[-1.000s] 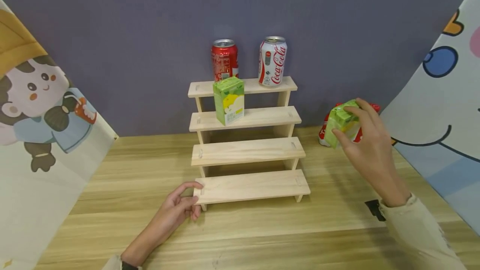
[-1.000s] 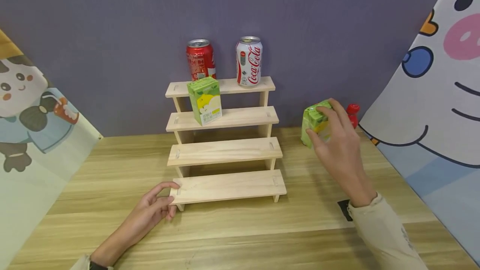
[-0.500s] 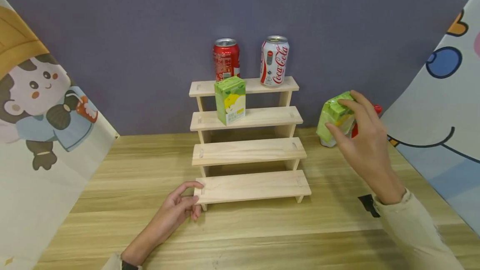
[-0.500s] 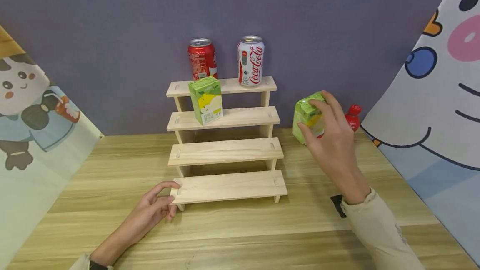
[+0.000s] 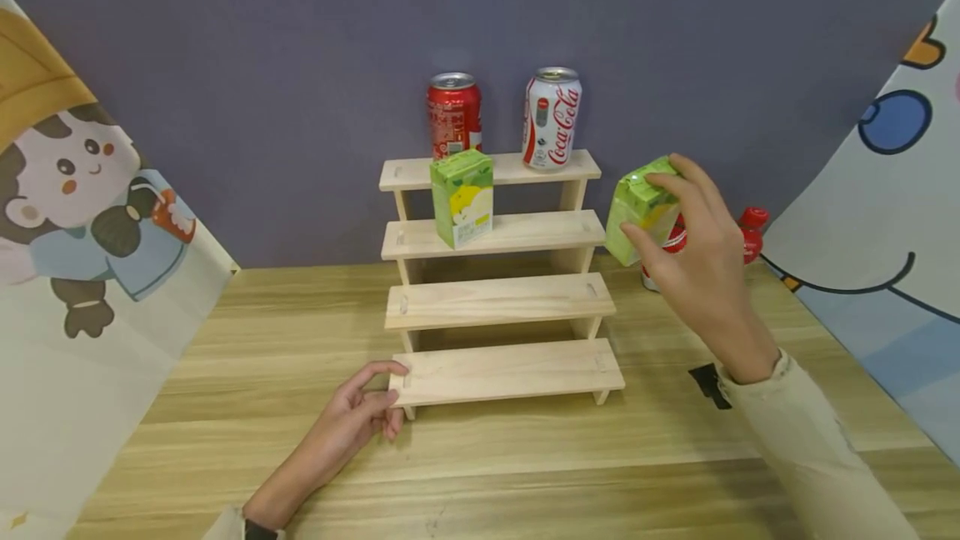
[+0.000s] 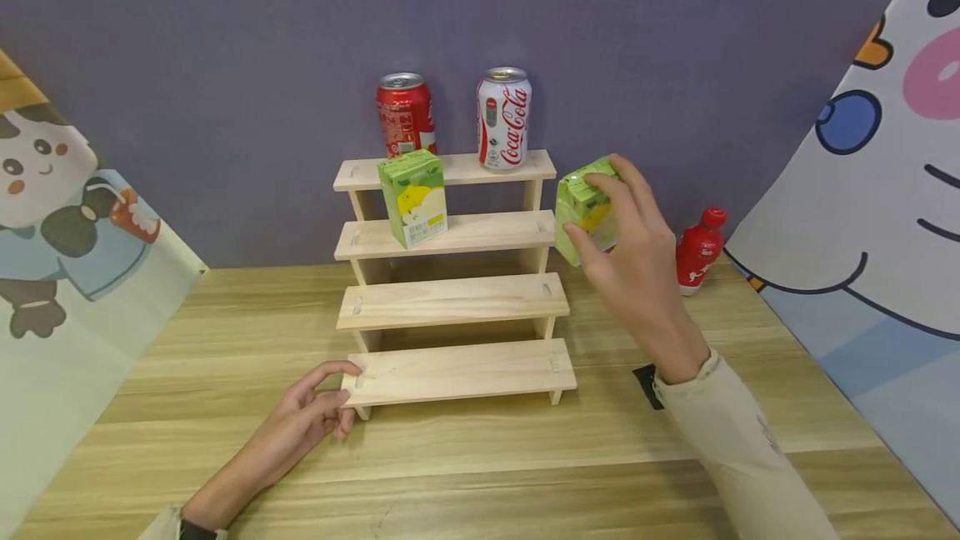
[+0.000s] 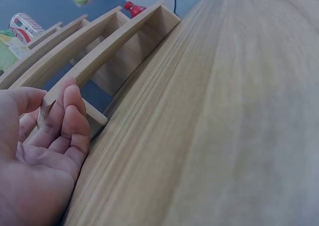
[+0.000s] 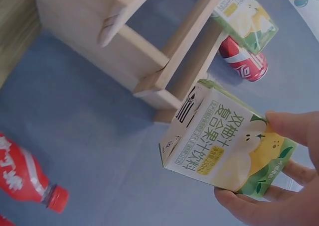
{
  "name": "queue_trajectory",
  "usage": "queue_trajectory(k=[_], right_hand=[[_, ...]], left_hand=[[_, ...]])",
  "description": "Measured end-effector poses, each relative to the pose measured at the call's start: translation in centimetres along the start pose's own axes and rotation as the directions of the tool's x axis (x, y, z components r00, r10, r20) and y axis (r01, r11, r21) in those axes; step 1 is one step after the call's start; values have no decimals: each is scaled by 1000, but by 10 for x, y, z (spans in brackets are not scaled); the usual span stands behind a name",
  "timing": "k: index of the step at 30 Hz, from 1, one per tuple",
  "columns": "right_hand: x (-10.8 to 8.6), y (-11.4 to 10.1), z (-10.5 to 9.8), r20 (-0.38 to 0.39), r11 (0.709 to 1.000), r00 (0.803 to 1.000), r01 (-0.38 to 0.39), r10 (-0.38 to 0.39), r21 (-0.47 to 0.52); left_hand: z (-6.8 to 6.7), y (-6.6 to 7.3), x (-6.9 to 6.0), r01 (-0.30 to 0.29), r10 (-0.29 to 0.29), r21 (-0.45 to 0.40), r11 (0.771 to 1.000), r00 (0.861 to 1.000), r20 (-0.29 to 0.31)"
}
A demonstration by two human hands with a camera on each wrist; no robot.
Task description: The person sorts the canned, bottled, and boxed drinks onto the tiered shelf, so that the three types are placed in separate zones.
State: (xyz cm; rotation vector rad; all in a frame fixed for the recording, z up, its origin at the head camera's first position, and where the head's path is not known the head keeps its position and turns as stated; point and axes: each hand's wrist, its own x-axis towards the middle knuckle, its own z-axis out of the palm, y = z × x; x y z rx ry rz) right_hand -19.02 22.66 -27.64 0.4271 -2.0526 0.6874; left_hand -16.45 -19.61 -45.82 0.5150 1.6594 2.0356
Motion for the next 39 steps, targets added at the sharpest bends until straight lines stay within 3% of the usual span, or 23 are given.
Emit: queue_trajectory(k=[21,39], right_hand=[[24,-17,49,-8,994,1000,-20,21,109],[30,-20,89,17,997,998,-64,64,49]], left_hand=[[2,-1,1,-2,2,-5,1000,1000,2],[-1,0,2,-22,23,-15,1000,1000,19]])
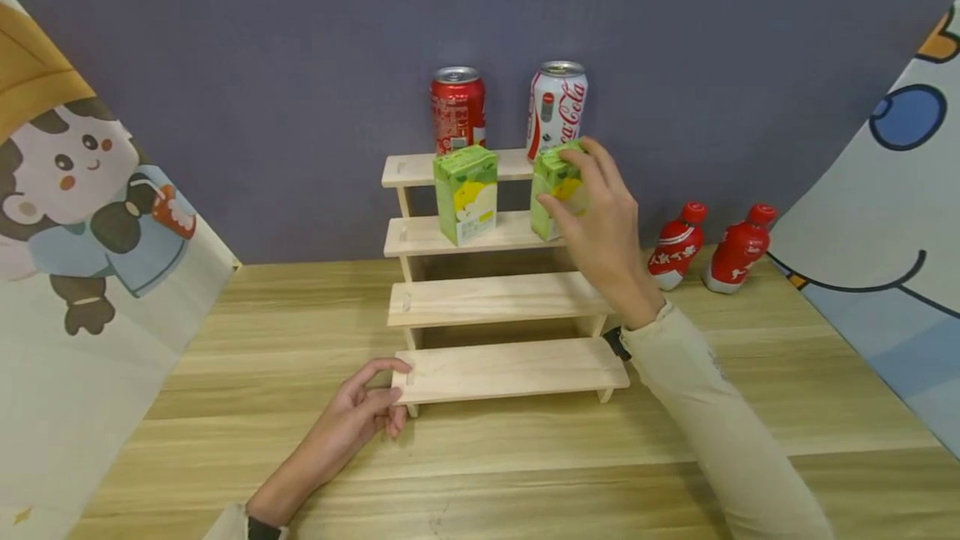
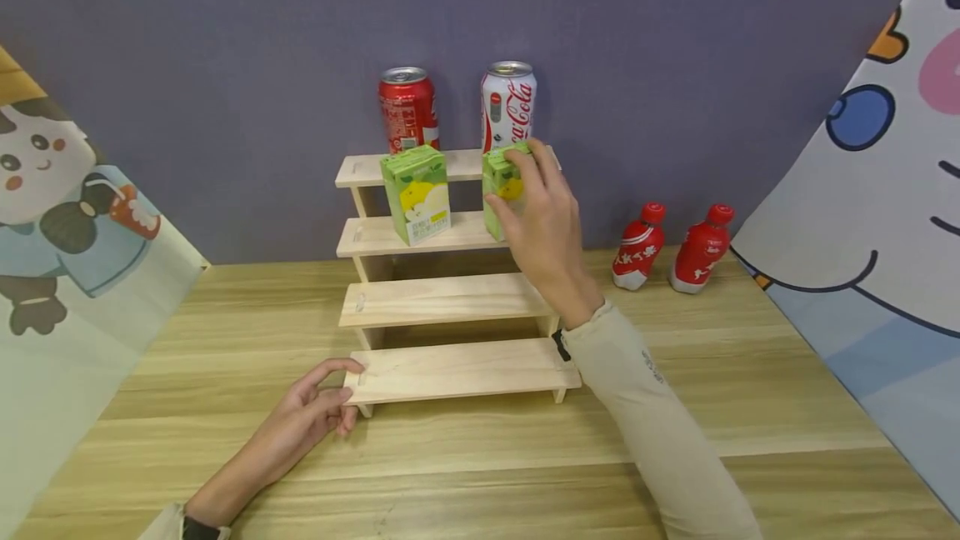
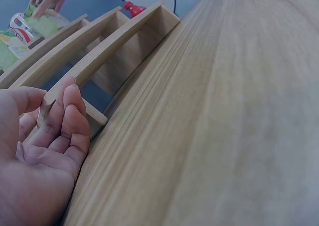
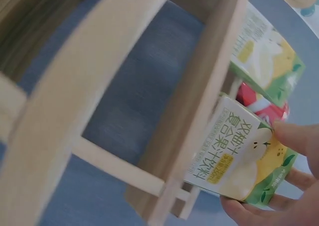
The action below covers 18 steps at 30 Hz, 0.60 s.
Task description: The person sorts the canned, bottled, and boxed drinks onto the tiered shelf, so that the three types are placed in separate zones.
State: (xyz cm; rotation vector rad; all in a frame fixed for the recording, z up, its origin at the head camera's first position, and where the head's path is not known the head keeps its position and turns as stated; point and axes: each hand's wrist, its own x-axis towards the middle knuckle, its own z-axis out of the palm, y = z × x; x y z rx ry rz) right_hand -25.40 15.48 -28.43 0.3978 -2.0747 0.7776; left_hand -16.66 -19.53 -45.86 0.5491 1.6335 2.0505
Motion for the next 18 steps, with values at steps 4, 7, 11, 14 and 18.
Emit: queue_trajectory(k=[4,7,11,14,18], right_hand=[[-2,0,10,-19,999,1000,14,-15,-45],[-3,0,13,-34,996,999,26,-29,-86],[-3,-1,15,-23,990,999,21,-24,-139],[-3,-2,17,1,985,1000,10,-10,-172],[-3,-2,18,14,981,1000,8,-5,-193]], left_hand=[[-1,-1,-1,0,0,1,1000,1000,7],[0,0,-1,4,-4,3,1000,1000,1],[1,1,-1,17,-16,4,1000,1000,-17],[2,2,-1,29,-29,6,1000,999,-26],[2,0,-1,32,-32,6,999,999,-30]])
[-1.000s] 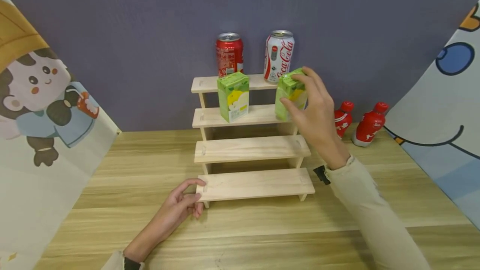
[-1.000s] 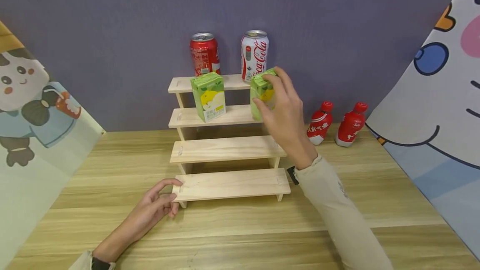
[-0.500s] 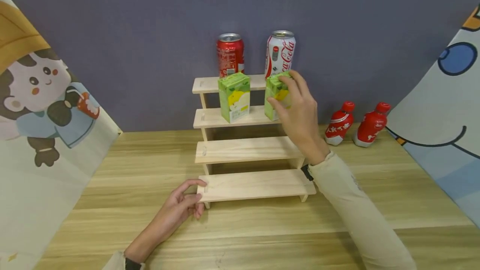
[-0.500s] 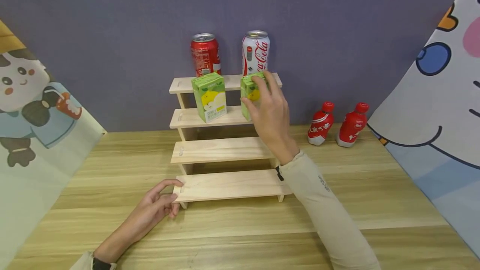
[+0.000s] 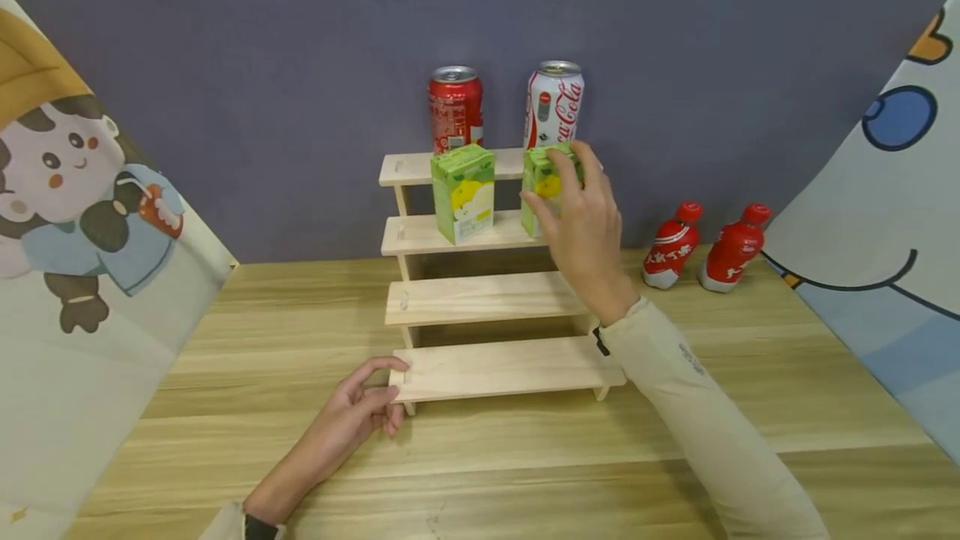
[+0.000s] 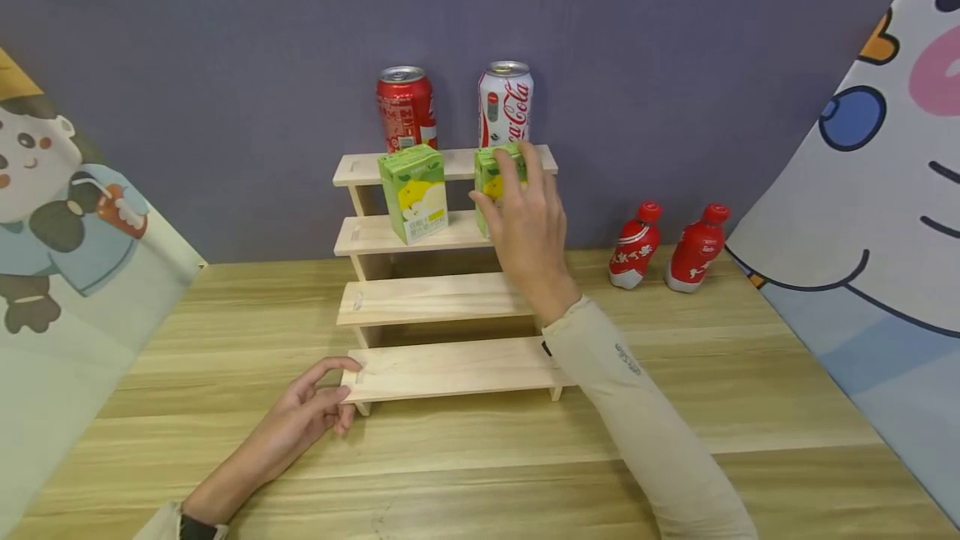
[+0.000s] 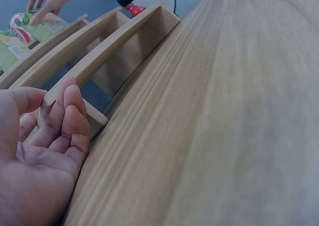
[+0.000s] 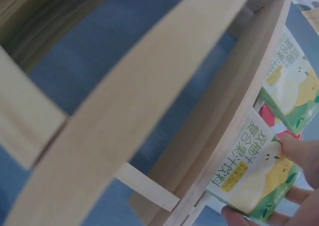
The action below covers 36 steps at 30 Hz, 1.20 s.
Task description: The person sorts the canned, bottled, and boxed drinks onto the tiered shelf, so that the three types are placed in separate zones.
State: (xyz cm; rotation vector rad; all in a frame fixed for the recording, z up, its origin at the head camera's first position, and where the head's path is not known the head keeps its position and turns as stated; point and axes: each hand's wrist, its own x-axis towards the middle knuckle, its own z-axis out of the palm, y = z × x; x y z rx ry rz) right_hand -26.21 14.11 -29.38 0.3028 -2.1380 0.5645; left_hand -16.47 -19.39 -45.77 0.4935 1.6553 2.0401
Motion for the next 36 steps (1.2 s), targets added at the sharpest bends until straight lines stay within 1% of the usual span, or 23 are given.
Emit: queue_trajectory(k=[6,11,16,21,25,28,33,36], right_hand=[[-1,1,1,3,1000,1000,12,-12,-16],[-1,3,-3,44,999,998,38,-38,-15],[2,10,-10,96,995,991,92,-97,46],[4,18,-17,148,985,979,120,-138,123],[-1,23,-19,172,981,972,139,-161,137],[-7,25,-22,168,979,970,157,-177,128],[-17,24,-30,113,970,967,213,-227,118],[-22,24,-35,92,964,965,233,-245,129]], left_hand=[[-2,-1,0,-9,9,-5,1000,1000,19],[-2,0,-2,-26,26,-5,1000,999,35],[-3,0,-2,-27,27,-8,1000,999,34],[-4,0,-2,-25,26,-3,1000,999,31],[-4,0,-2,-27,27,-5,1000,999,36],[-4,0,-2,-27,27,-11,1000,999,37],[-3,-1,-1,-28,29,-15,999,999,43],[-3,0,0,-28,29,-16,999,999,43]])
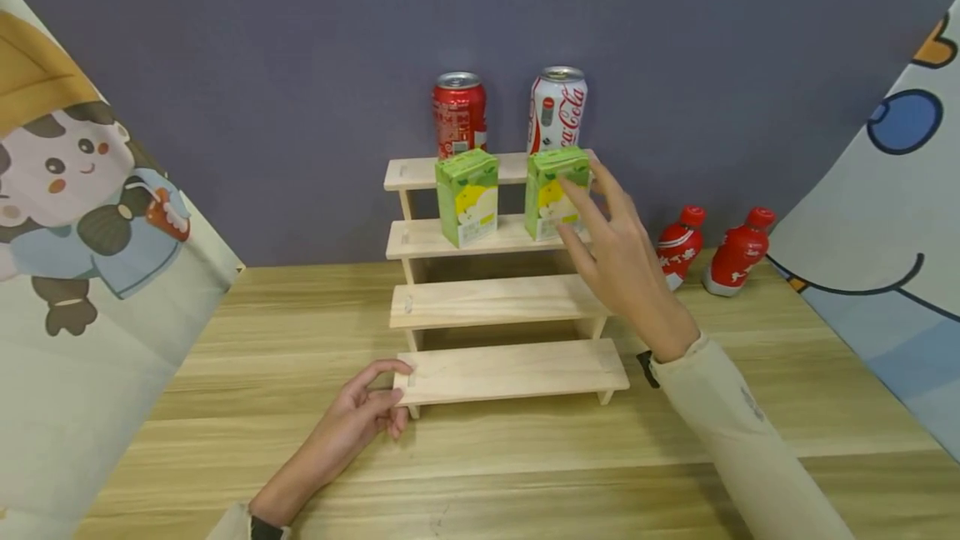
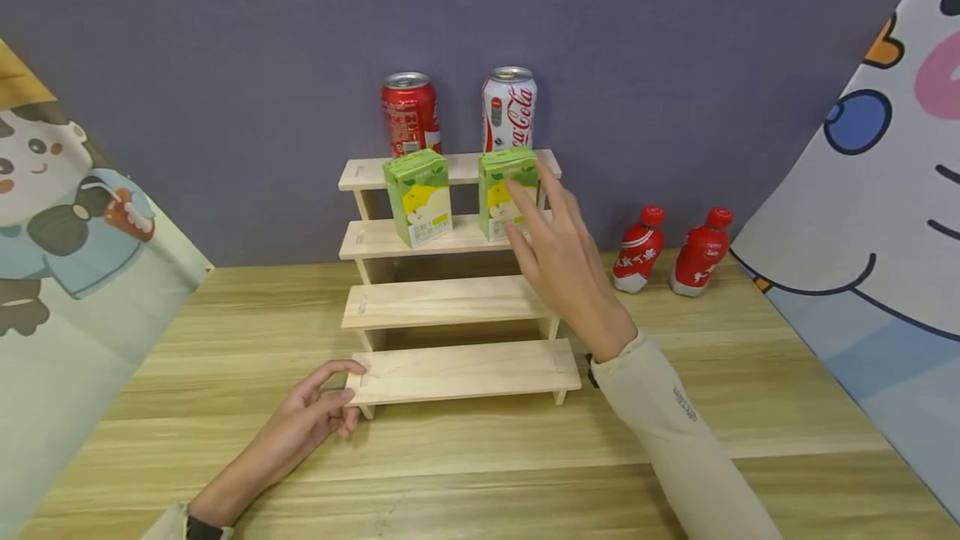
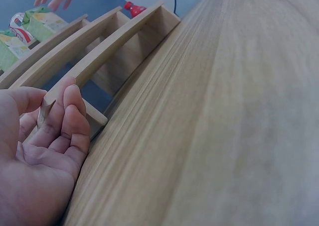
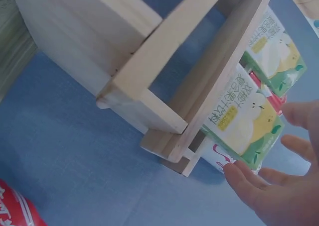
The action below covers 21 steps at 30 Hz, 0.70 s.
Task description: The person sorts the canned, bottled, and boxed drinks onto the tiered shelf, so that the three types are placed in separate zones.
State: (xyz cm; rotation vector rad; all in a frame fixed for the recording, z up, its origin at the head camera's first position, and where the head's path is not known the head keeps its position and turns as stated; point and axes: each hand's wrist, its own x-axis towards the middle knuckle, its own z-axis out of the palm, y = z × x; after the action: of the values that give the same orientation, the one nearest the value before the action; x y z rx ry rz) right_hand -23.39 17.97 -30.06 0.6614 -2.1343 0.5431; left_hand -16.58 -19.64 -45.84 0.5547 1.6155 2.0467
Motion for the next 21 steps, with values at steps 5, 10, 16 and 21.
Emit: queue_trajectory(k=[5,10,16,21], right_hand=[[-9,-1,-7,3,1000,1000,-22,22,9],[-19,2,-13,28,998,997,-65,65,-1],[-30,12,-18,42,992,992,-122,123,-13],[-34,26,-19,29,990,990,-139,139,-33]], left_hand=[[0,2,-1,3,-3,10,1000,1000,-10],[-1,4,-1,1,-1,13,1000,1000,-10],[-1,2,-1,22,-21,12,1000,999,-36],[0,1,-1,25,-25,12,1000,999,-28]])
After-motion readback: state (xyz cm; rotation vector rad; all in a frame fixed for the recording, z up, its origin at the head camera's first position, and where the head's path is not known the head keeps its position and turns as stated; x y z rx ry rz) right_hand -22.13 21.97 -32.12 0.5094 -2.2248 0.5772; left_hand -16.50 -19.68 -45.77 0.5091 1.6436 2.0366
